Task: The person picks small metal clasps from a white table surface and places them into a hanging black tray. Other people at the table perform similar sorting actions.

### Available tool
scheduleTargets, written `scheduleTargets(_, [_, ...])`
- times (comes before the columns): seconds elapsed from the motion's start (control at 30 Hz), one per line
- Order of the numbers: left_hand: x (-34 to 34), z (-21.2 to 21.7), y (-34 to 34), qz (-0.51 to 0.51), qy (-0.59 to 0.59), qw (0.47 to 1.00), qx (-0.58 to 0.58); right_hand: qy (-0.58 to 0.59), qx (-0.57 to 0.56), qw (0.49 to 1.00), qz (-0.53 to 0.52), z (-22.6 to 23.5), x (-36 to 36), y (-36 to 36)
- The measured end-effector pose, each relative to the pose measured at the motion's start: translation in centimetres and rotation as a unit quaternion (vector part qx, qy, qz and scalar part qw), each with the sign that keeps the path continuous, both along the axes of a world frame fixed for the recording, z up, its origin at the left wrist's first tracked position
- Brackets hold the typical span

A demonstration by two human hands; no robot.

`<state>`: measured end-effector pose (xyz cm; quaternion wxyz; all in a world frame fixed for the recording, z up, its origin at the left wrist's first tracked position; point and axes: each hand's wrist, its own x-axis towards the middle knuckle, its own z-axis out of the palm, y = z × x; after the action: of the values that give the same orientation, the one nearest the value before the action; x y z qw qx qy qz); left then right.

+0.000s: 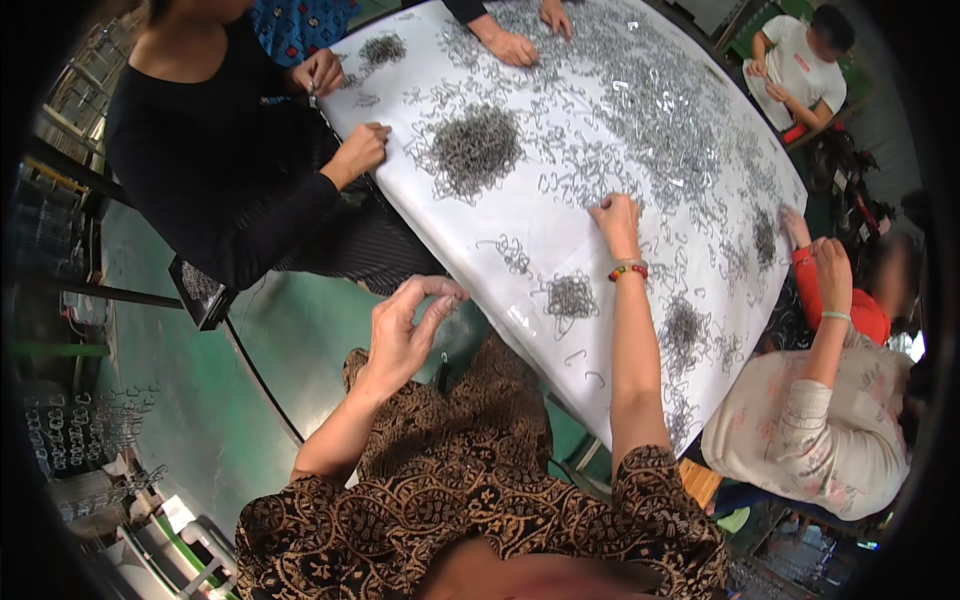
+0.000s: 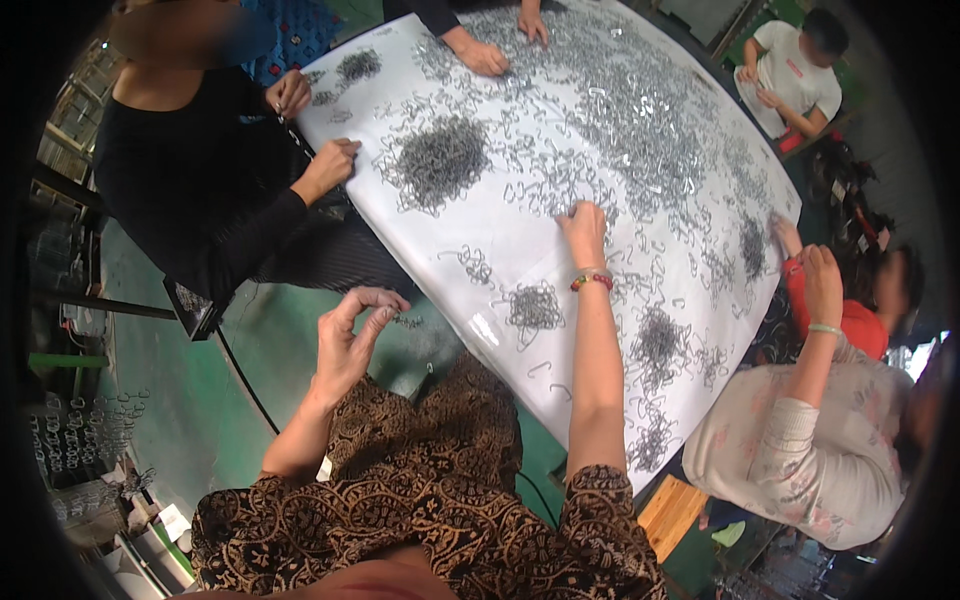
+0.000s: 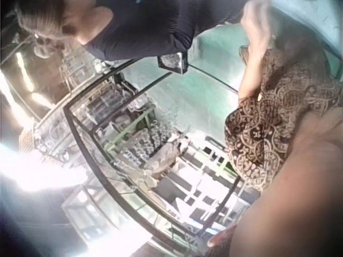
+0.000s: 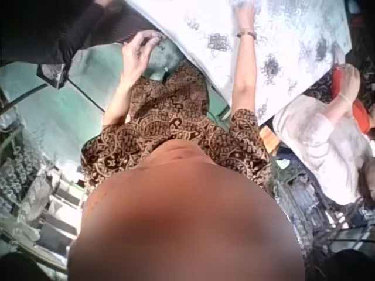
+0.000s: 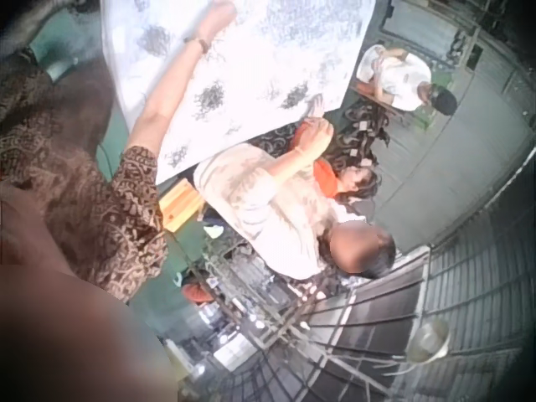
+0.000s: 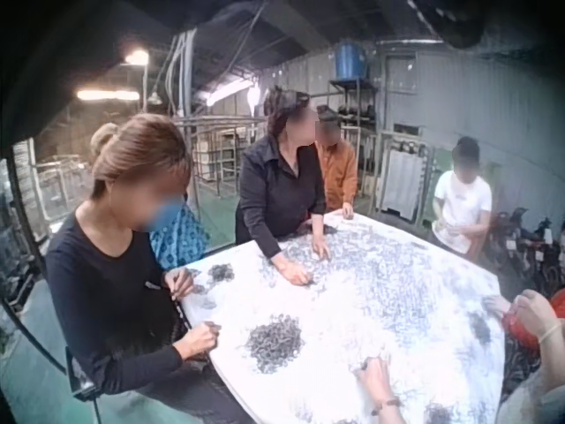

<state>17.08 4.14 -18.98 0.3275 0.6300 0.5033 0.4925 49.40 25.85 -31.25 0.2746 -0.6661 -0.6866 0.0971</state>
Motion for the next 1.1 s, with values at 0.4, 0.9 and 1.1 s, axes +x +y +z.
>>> scheduleTargets(0.4, [-1.3, -0.3, -1.7, 0.014, -0.040, 0.999, 0.028, 0.501, -0.040, 0.864, -0.021, 2.5, 4.0, -0.2])
scheduleTargets(0.9, [-2.1, -0.2, -2.8, 0.033, -0.050, 0.997, 0.046, 0.487, -0.186, 0.853, -0.013, 3.9, 4.6, -0.2])
scheduleTargets(1.1, [-1.5, -0.7, -2.6, 0.029, -0.055, 0.998, 0.025, 0.253, -0.154, 0.955, -0.026, 2.9, 5.1, 0.0])
